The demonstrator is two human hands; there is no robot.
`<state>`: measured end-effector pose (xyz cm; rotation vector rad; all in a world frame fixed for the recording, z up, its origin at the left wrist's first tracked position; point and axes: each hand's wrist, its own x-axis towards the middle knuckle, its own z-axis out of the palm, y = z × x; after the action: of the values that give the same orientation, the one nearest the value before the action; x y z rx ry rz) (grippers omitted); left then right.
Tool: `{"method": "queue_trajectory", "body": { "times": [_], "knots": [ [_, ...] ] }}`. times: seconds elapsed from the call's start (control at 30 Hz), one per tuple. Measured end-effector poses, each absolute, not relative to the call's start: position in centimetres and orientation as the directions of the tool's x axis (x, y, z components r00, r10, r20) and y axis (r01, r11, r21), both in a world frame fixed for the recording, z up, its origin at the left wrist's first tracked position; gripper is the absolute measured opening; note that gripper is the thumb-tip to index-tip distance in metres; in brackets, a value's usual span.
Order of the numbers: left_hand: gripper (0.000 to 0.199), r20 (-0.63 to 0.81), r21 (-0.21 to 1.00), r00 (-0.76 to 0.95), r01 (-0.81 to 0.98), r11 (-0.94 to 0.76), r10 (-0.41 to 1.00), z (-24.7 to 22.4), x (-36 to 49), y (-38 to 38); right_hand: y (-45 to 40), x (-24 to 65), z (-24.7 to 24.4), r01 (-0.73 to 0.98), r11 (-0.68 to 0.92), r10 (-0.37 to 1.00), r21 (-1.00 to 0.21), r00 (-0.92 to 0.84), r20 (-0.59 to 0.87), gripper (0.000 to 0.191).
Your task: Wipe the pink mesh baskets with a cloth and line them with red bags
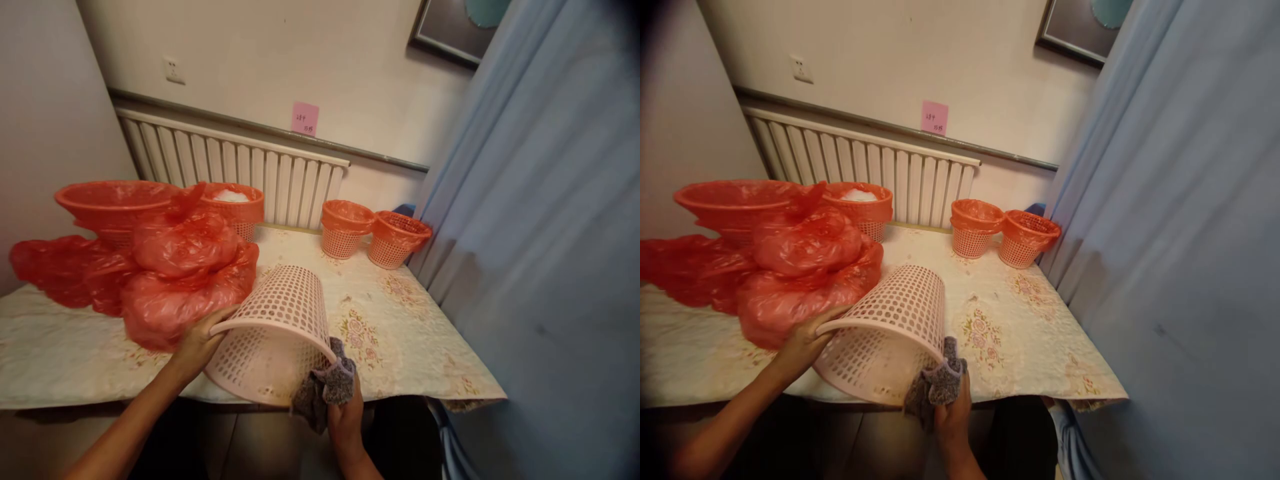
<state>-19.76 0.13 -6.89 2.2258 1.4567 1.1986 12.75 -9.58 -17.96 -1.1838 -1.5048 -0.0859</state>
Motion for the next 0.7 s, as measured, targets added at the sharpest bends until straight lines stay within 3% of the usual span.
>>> {"method": "queue_trajectory", "body": {
  "times": [0.1, 0.2, 0.3, 0.4, 0.53, 0.7],
  "knots": [
    [0.042, 0.556, 0.506, 0.154, 0.717, -0.48, 0.817, -6.0, -19.0, 0.0, -9.5, 13.1, -15.9, 0.738, 0.481, 0.58, -0.473, 0.136, 0.803, 0.044],
    [0.042, 0.617, 0.378, 0.283, 0.711, -0.592, 0.734, -4.0, -16.6, -0.8, -9.1, 13.4, -11.9, 0.834, 0.465, 0.492, -0.295, 0.034, 0.87, 0.048],
    [0.042, 0.583, 0.282, 0.442, 0.677, -0.68, 0.682, -1.6, -13.2, -1.9, -8.7, 13.3, -7.0, 0.871, 0.479, 0.457, -0.111, -0.139, 0.878, 0.043],
    [0.052, 0.53, 0.249, 0.54, 0.638, -0.729, 0.654, 0.2, -10.4, -2.6, -8.4, 12.7, -3.1, 0.864, 0.502, 0.516, -0.026, -0.275, 0.811, 0.033],
    [0.051, 0.499, 0.244, 0.574, 0.626, -0.741, 0.649, 0.6, -8.9, -2.7, -7.9, 12.5, -1.8, 0.858, 0.514, 0.555, -0.008, -0.325, 0.766, 0.032],
    [0.044, 0.493, 0.243, 0.567, 0.638, -0.73, 0.66, -1.1, -10.3, -2.2, -7.9, 13.7, -5.5, 0.851, 0.515, 0.565, -0.101, -0.248, 0.787, 0.043]
  ]
}}
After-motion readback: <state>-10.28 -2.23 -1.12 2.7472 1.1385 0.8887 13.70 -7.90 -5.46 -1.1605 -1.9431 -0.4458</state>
